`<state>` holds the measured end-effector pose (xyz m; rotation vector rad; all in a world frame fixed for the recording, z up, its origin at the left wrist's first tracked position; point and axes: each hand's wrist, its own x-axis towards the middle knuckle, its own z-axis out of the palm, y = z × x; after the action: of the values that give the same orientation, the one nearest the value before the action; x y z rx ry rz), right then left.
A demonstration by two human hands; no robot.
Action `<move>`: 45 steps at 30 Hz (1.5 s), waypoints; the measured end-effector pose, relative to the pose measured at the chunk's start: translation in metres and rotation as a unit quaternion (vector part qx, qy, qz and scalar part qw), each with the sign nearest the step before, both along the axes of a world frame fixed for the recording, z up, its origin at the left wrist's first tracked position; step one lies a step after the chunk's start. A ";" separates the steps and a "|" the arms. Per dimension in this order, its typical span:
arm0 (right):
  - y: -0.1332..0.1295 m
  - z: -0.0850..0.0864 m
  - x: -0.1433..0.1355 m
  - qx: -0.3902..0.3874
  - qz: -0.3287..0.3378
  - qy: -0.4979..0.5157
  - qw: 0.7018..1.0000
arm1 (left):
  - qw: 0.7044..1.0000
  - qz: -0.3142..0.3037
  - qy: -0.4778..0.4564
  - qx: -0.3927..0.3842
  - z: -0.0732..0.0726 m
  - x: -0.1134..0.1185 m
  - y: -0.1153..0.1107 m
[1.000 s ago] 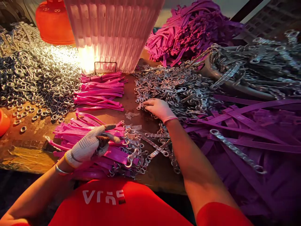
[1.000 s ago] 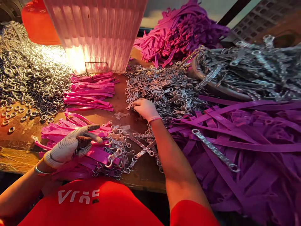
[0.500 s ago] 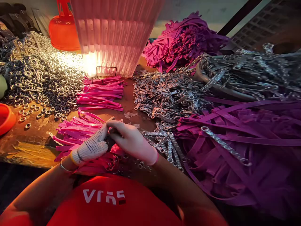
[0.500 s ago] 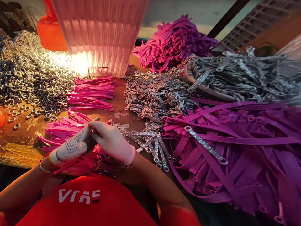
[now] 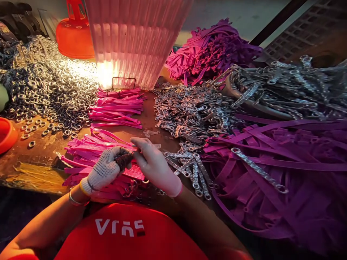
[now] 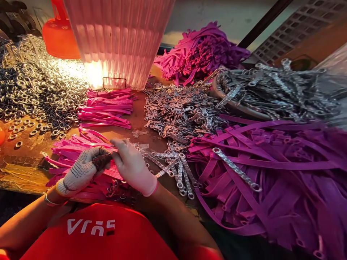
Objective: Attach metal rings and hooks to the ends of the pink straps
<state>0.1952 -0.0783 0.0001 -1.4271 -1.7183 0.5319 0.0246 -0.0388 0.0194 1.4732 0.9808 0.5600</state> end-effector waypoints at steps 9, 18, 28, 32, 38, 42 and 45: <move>0.015 0.013 0.018 -0.013 0.030 -0.266 0.963 | 0.992 -0.023 -0.031 -0.122 0.000 0.011 0.036; 0.024 -0.010 0.035 -0.132 -0.058 0.017 0.989 | 0.881 -0.162 0.312 0.317 -0.025 0.078 0.158; 0.020 -0.014 0.037 -0.134 -0.092 0.084 0.983 | 0.875 -0.150 0.326 0.324 -0.044 0.083 0.177; 0.026 -0.017 0.034 -0.048 -0.068 0.074 0.994 | 0.955 -0.140 0.198 0.169 -0.008 0.047 0.139; 0.030 -0.004 0.013 -0.011 -0.029 -0.128 0.991 | 0.993 -0.065 0.056 -0.084 0.020 0.005 0.065; 0.018 0.002 -0.001 0.012 -0.029 -0.315 0.949 | 0.991 -0.083 0.103 0.028 0.013 -0.002 0.049; 0.009 -0.001 -0.007 0.058 -0.037 -0.360 0.930 | 0.970 -0.131 0.123 0.161 0.005 -0.003 0.044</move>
<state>0.1886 -0.0694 -0.0014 -1.7113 -2.1916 -0.1772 0.0212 0.0055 0.0244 1.9655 0.8903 0.3591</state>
